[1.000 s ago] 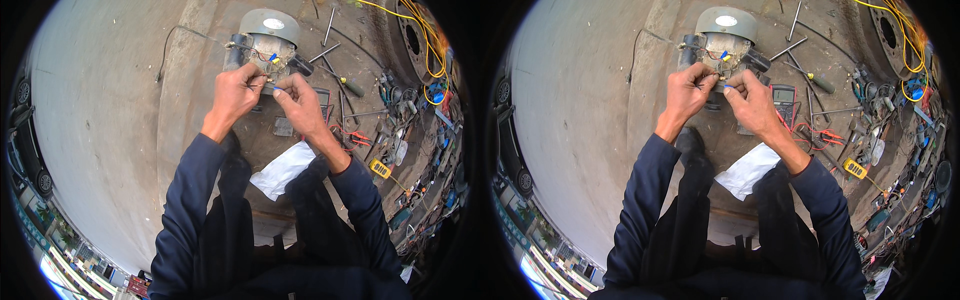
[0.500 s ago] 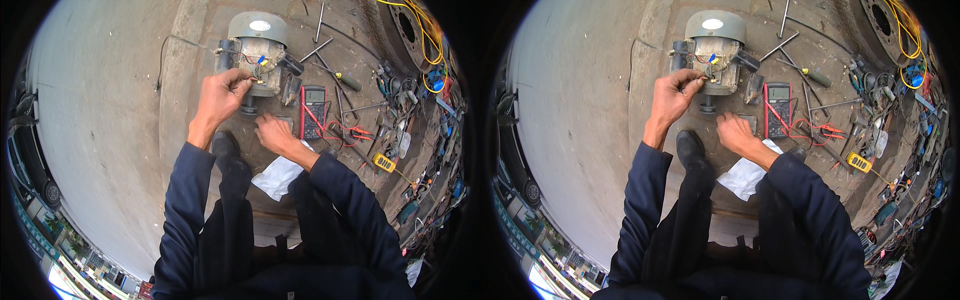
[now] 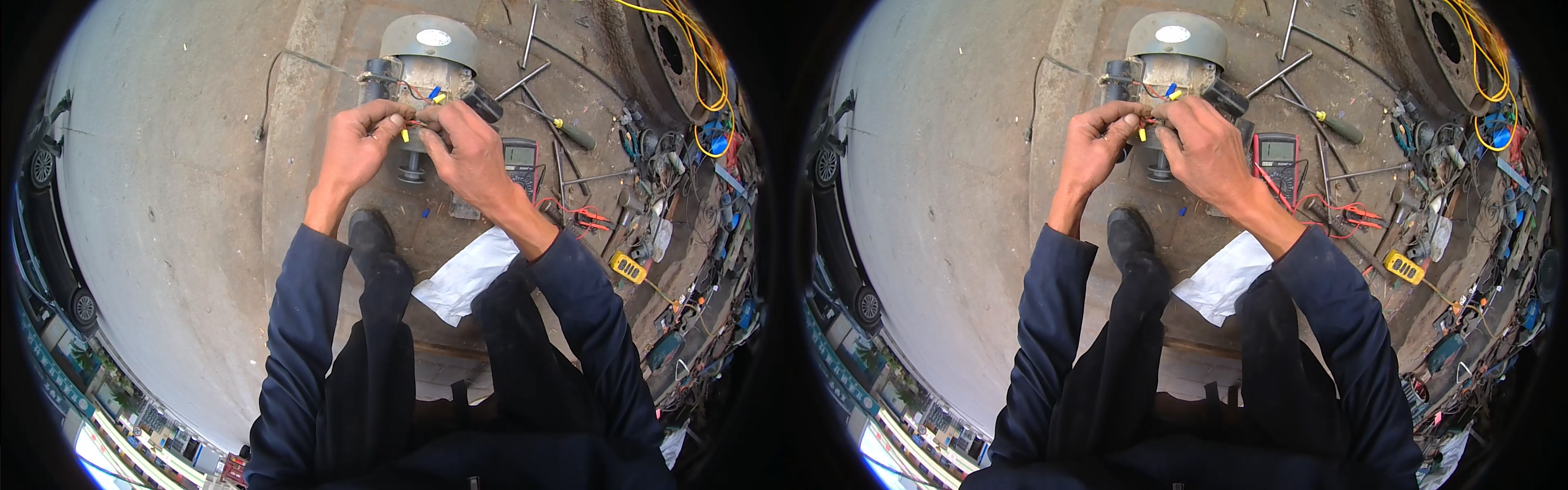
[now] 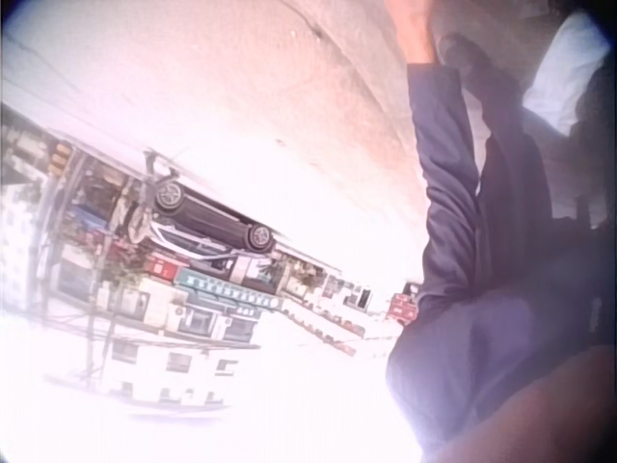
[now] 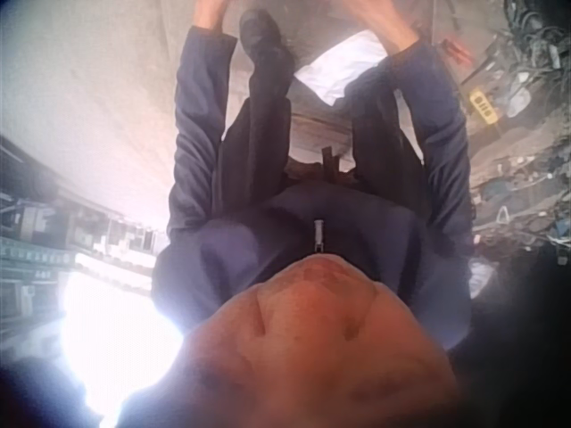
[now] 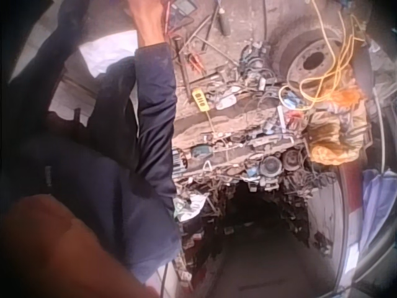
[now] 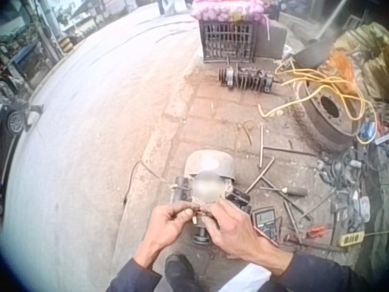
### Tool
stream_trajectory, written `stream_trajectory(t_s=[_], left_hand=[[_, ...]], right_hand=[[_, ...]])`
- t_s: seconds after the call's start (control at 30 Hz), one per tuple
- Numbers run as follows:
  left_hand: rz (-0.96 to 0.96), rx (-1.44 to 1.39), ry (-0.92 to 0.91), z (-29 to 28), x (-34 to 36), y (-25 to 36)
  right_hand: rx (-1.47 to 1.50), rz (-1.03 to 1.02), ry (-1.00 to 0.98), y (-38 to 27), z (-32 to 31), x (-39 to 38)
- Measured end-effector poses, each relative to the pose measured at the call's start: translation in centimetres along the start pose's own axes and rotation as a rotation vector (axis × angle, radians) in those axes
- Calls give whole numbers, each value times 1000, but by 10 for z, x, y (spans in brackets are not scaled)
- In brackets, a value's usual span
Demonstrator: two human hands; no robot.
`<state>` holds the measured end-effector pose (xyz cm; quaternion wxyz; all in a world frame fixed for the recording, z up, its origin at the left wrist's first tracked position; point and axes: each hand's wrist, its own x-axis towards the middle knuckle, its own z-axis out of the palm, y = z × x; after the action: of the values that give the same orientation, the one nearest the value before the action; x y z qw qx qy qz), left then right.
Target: The person searches through a cluttered workshop, retrieves a small electrical motor, and works on its wiring. They strip and twist wires, connect them to terminals, and use a multimeter to test the connections.
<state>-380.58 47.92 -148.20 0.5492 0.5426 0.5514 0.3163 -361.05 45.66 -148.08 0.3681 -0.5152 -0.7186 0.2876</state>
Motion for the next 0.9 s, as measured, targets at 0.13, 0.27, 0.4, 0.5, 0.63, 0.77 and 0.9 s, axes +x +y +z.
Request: stream_trajectory(t_s=[0.13, 0.27, 0.4, 0.5, 0.63, 0.77, 0.9], left_hand=[[-1, -118, 112, -3, 1, 0], [39, -129, 155, -4, 6, 4], [23, -139, 185, -5, 7, 8], [32, -145, 202, -5, 7, 10], [23, -37, 171, -5, 7, 8], [24, -59, 191, -2, 7, 7], [-77, 5, 132, -4, 5, 11]], right_hand=[[-30, -58, 21, 5, 0, 2], [-9, -33, 25, 5, 2, 3], [18, -6, 22, 6, 3, 3], [36, 11, 19, 7, 3, 3], [54, 15, 31, 7, 4, 3], [62, 33, 24, 7, 4, 3], [71, 56, 19, 6, 4, 2]])
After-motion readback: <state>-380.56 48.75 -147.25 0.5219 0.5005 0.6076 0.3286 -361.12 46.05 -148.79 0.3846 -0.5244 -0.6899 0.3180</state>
